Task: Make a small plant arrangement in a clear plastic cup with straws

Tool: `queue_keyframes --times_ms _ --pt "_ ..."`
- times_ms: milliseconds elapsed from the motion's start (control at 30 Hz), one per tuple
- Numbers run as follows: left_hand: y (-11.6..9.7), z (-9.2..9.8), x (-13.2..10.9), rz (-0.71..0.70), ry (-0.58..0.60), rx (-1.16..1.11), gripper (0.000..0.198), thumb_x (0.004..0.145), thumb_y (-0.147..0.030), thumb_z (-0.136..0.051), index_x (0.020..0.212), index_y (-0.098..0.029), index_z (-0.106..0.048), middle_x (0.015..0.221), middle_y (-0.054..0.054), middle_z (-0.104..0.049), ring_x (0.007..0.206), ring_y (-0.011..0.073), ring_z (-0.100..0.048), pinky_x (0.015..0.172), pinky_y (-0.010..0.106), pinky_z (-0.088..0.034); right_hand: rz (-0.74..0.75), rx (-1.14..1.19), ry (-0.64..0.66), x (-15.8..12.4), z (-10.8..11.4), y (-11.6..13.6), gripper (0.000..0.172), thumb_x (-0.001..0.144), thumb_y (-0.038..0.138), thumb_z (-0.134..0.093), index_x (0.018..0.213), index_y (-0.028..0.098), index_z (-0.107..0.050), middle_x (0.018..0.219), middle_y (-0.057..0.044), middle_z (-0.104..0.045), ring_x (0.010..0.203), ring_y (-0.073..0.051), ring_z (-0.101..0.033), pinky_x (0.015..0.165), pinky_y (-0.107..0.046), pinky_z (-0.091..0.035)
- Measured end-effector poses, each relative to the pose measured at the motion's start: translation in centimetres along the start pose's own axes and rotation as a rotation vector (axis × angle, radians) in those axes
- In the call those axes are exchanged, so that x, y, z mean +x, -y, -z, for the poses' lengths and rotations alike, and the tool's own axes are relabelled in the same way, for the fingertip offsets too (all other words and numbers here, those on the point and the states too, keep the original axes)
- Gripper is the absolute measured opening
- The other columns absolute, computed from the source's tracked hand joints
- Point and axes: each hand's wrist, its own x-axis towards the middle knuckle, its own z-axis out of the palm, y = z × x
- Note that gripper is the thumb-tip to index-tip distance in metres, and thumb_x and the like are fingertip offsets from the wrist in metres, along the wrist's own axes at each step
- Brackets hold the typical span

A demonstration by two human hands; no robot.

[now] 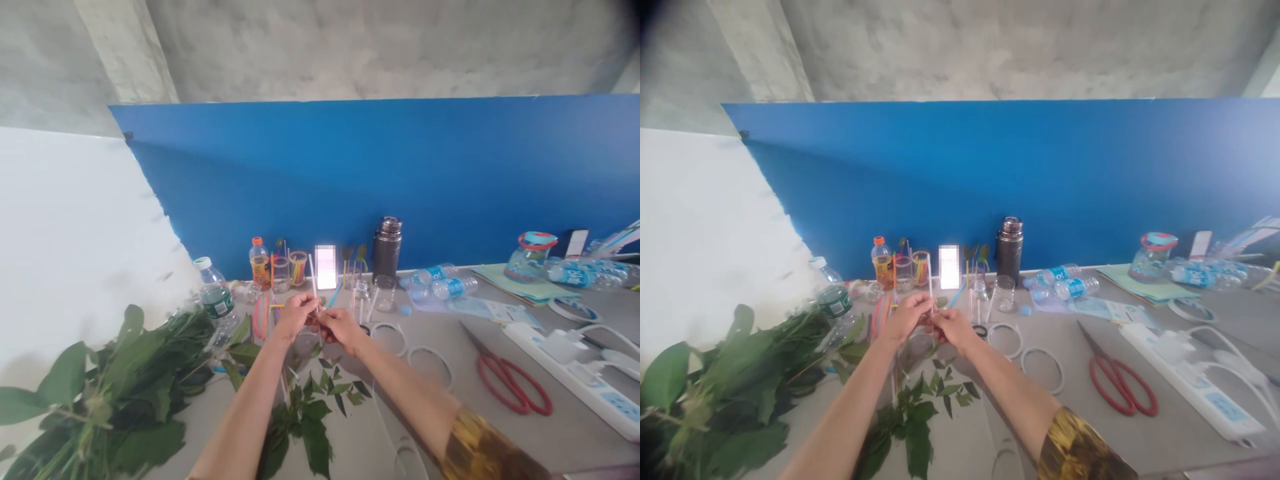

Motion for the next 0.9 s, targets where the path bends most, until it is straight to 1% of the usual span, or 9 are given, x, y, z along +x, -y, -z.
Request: queue_keyframes --times_ms 133,233,300,433,533,633,700,800,900 --pt "1.2 -1.5 0.3 -0.092 -0.186 0.111 0.022 0.082 -0.040 -0.057 0.079 -0.018 -0.056 0.057 -0.003 -0.059 0.047 0.0101 -0.051 0.045 0.020 -0.037 0.077 -0.434 -0.042 -2.5 2.7 2.5 0.021 0.078 0.029 -0.063 0.062 0.018 -0.070 0.051 0.000 -0.059 0.048 -0.012 -0.049 0.048 -0.024 -0.035" --pt "1.6 -3.3 0.3 -0.096 -0.159 0.127 0.011 0.081 -0.031 -0.053 0.078 -0.020 -0.051 0.059 -0.001 -0.063 0.051 0.0118 -0.055 0.046 0.020 -0.038 0.260 -0.527 -0.372 -4.8 5.9 5.0 0.022 0.078 0.032 -0.061 0.064 0.018 -0.070 0.052 0.002 -0.058 0.050 -0.012 -0.047 0.051 -0.024 -0.034" --pt "1.7 -4.3 0.2 -0.074 -0.115 0.100 0.006 0.079 -0.026 -0.050 0.076 -0.021 -0.048 0.061 0.000 -0.064 0.055 0.0132 -0.059 0.047 0.020 -0.040 0.266 -0.479 -0.521 -5.8 7.6 5.9 0.026 0.078 0.039 -0.060 0.069 0.018 -0.071 0.054 0.002 -0.058 0.049 -0.012 -0.044 0.050 -0.025 -0.032" --pt "2.3 -5.0 0.3 0.000 -0.160 0.206 0.005 0.081 -0.019 -0.047 0.079 -0.020 -0.052 0.061 0.000 -0.063 0.055 0.0146 -0.059 0.050 0.023 -0.042 0.193 -0.521 -0.442 -6.1 8.9 4.9 0.025 0.076 0.037 -0.058 0.063 0.018 -0.068 0.049 0.003 -0.051 0.047 -0.011 -0.042 0.049 -0.024 -0.031" --pt "2.9 -4.2 0.5 -0.059 -0.227 0.469 0.015 0.082 -0.011 -0.049 0.088 -0.018 -0.061 0.075 0.003 -0.068 0.071 0.0168 -0.064 0.067 0.027 -0.050 0.196 -0.556 -0.446 -5.9 9.4 4.0 0.028 0.077 0.039 -0.058 0.061 0.018 -0.068 0.049 0.003 -0.051 0.047 -0.011 -0.042 0.050 -0.024 -0.032" --pt "3.2 -3.7 0.3 -0.199 -0.107 0.819 0.032 0.081 -0.001 -0.047 0.097 -0.016 -0.069 0.105 0.010 -0.070 0.101 0.0194 -0.065 0.090 0.029 -0.048 0.266 -0.549 -0.601 -5.8 10.9 5.3 0.032 0.078 0.044 -0.059 0.065 0.018 -0.070 0.055 0.000 -0.059 0.049 -0.013 -0.045 0.051 -0.025 -0.034" --pt "3.0 -4.0 0.0 -0.207 -0.009 1.005 0.036 0.085 -0.002 -0.044 0.102 -0.018 -0.072 0.117 0.012 -0.066 0.106 0.0200 -0.064 0.092 0.030 -0.047 0.296 -0.577 -0.675 -5.5 12.0 6.9 0.035 0.080 0.047 -0.058 0.068 0.018 -0.071 0.062 -0.003 -0.066 0.053 -0.015 -0.051 0.053 -0.026 -0.036" --pt "2.6 -5.0 -0.4 -0.118 0.002 1.151 0.030 0.095 -0.018 -0.044 0.099 -0.019 -0.074 0.112 0.013 -0.068 0.101 0.0223 -0.066 0.089 0.032 -0.047 0.269 -0.804 -0.664 -4.5 12.5 9.3 0.030 0.084 0.043 -0.058 0.074 0.020 -0.075 0.069 -0.004 -0.071 0.062 -0.018 -0.059 0.057 -0.026 -0.037" --pt "2.6 -6.0 -0.6 -0.062 -0.003 1.152 0.029 0.094 -0.033 -0.051 0.081 -0.018 -0.072 0.092 0.013 -0.071 0.092 0.0255 -0.068 0.084 0.034 -0.047 0.275 -1.122 -0.530 -3.0 11.7 10.7 0.022 0.085 0.031 -0.059 0.085 0.024 -0.079 0.087 -0.005 -0.075 0.077 -0.020 -0.064 0.064 -0.027 -0.039"
